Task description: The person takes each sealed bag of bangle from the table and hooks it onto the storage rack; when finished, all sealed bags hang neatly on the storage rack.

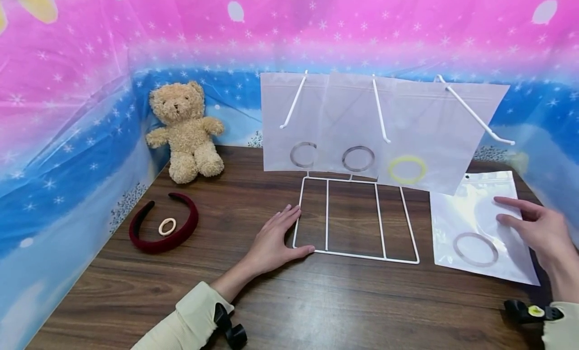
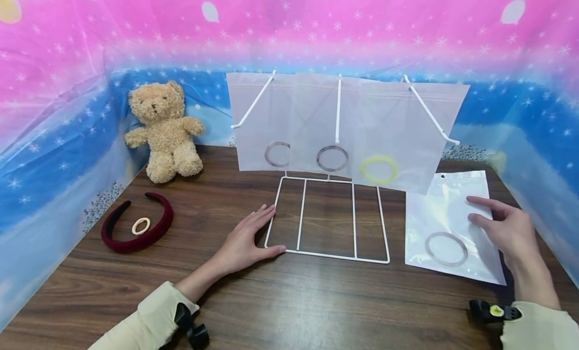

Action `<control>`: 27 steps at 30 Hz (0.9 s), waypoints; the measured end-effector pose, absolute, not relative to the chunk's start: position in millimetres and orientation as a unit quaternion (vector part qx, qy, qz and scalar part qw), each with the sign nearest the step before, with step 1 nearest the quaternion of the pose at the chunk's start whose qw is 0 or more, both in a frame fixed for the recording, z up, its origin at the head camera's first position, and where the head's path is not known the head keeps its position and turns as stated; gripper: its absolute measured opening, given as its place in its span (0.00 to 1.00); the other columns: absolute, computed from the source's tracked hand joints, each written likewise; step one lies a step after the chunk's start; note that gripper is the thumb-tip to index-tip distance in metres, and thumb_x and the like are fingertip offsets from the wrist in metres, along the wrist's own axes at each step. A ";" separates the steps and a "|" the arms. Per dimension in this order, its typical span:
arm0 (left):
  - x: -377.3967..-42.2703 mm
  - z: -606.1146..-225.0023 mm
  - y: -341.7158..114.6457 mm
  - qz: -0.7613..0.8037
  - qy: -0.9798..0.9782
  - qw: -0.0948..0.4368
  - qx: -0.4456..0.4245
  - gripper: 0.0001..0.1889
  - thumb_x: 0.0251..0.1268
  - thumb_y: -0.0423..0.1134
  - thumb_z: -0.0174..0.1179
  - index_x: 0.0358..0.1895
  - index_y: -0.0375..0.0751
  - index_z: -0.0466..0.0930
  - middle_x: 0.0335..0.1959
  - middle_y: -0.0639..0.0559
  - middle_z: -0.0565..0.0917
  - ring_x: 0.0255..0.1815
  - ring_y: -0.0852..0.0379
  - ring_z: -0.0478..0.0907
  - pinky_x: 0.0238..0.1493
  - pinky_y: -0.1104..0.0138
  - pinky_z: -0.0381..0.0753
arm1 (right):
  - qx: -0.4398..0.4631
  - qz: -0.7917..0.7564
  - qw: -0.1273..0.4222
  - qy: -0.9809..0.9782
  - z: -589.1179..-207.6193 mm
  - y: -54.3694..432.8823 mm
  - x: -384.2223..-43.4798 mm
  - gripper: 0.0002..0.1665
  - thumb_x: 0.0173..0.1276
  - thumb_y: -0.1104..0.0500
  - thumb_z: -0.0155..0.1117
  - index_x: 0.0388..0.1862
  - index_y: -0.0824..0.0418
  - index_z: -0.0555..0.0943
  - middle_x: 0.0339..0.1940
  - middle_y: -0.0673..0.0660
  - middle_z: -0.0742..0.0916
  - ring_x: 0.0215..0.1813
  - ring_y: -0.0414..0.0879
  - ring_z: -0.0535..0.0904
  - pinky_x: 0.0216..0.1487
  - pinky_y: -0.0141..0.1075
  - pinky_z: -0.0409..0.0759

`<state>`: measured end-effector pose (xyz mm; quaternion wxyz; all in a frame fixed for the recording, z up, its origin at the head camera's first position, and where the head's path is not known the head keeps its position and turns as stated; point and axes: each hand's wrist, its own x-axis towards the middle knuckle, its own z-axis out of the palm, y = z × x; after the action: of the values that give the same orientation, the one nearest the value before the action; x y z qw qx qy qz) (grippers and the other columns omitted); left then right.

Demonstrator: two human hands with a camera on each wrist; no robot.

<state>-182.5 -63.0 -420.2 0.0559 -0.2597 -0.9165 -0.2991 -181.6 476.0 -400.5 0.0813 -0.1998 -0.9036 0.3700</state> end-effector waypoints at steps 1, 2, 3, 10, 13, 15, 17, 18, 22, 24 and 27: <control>-182.6 -420.0 -63.0 -0.299 -0.917 0.056 -0.259 0.48 0.55 0.63 0.67 0.73 0.35 0.63 0.74 0.47 0.64 0.76 0.49 0.54 0.73 0.53 0.53 | -0.201 0.369 0.081 -0.904 -402.5 479.2 -182.9 0.32 0.72 0.50 0.61 0.70 0.62 0.71 0.70 0.71 0.67 0.62 0.64 0.60 0.55 0.54 0.68; -182.6 -419.8 -63.0 -0.300 -0.916 0.056 -0.260 0.48 0.55 0.63 0.67 0.73 0.35 0.63 0.74 0.47 0.64 0.76 0.49 0.54 0.73 0.53 0.53 | -0.203 0.369 0.080 -0.903 -404.6 482.4 -184.2 0.31 0.72 0.49 0.60 0.70 0.61 0.72 0.70 0.71 0.67 0.62 0.64 0.60 0.54 0.55 0.67; -182.6 -419.6 -63.1 -0.299 -0.916 0.057 -0.259 0.48 0.55 0.63 0.67 0.73 0.35 0.63 0.74 0.47 0.64 0.76 0.49 0.54 0.73 0.53 0.53 | -0.206 0.371 0.081 -0.902 -406.7 485.8 -185.8 0.31 0.72 0.48 0.60 0.70 0.61 0.72 0.70 0.71 0.67 0.63 0.64 0.59 0.54 0.56 0.66; -183.0 -419.7 -63.9 -0.296 -0.918 0.059 -0.259 0.48 0.55 0.63 0.67 0.73 0.36 0.63 0.74 0.47 0.64 0.76 0.50 0.54 0.73 0.53 0.54 | -0.198 0.374 0.104 -0.900 -412.8 502.5 -191.0 0.31 0.73 0.48 0.58 0.71 0.60 0.71 0.73 0.71 0.64 0.66 0.68 0.57 0.60 0.65 0.61; -183.1 -419.5 -63.9 -0.295 -0.918 0.059 -0.260 0.48 0.55 0.63 0.67 0.73 0.36 0.63 0.74 0.47 0.64 0.76 0.50 0.54 0.73 0.53 0.53 | -0.200 0.377 0.112 -0.898 -405.8 498.5 -186.4 0.31 0.73 0.51 0.59 0.72 0.58 0.70 0.76 0.70 0.61 0.69 0.68 0.55 0.65 0.63 0.60; -183.1 -419.5 -63.8 -0.294 -0.918 0.060 -0.260 0.48 0.55 0.63 0.67 0.73 0.36 0.63 0.74 0.47 0.64 0.76 0.50 0.54 0.73 0.53 0.54 | -0.206 0.384 0.114 -0.893 -398.1 491.8 -182.3 0.30 0.74 0.55 0.59 0.73 0.58 0.69 0.77 0.69 0.57 0.74 0.69 0.50 0.69 0.66 0.51; -183.2 -419.6 -63.7 -0.294 -0.917 0.062 -0.262 0.48 0.55 0.63 0.67 0.73 0.36 0.63 0.74 0.47 0.64 0.76 0.50 0.54 0.73 0.53 0.54 | -0.206 0.387 0.115 -0.891 -390.0 484.5 -178.3 0.30 0.74 0.59 0.58 0.73 0.60 0.68 0.77 0.70 0.56 0.75 0.70 0.47 0.69 0.66 0.49; -183.2 -419.7 -63.6 -0.294 -0.917 0.063 -0.262 0.48 0.55 0.63 0.67 0.73 0.36 0.64 0.73 0.47 0.64 0.76 0.50 0.54 0.73 0.53 0.54 | -0.206 0.389 0.117 -0.890 -386.6 481.5 -176.5 0.29 0.74 0.60 0.57 0.73 0.62 0.67 0.77 0.70 0.56 0.75 0.70 0.47 0.70 0.66 0.48; -183.2 -419.9 -63.0 -0.294 -0.916 0.065 -0.264 0.48 0.55 0.63 0.67 0.72 0.35 0.64 0.73 0.46 0.65 0.76 0.49 0.55 0.73 0.53 0.54 | -0.201 0.386 0.124 -0.892 -384.0 480.9 -173.9 0.29 0.75 0.59 0.56 0.73 0.63 0.67 0.76 0.71 0.58 0.74 0.69 0.50 0.70 0.65 0.51; -182.9 -420.0 -62.7 -0.295 -0.916 0.065 -0.265 0.48 0.55 0.63 0.67 0.72 0.35 0.64 0.73 0.46 0.65 0.75 0.49 0.55 0.73 0.53 0.54 | -0.199 0.375 0.137 -0.895 -386.8 486.3 -173.8 0.28 0.75 0.55 0.57 0.73 0.54 0.69 0.76 0.67 0.62 0.71 0.61 0.57 0.69 0.55 0.60; -182.4 -420.3 -62.4 -0.294 -0.915 0.065 -0.267 0.48 0.55 0.63 0.67 0.72 0.34 0.64 0.73 0.45 0.65 0.75 0.49 0.55 0.73 0.53 0.54 | -0.178 0.408 0.173 -0.879 -381.3 494.6 -171.4 0.28 0.73 0.58 0.60 0.70 0.46 0.73 0.67 0.54 0.76 0.58 0.42 0.70 0.55 0.32 0.71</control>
<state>-182.4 -62.4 -420.3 0.0652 -0.2666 -0.9155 -0.2942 -171.4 494.6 -381.3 0.1732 -0.1781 -0.8786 0.4079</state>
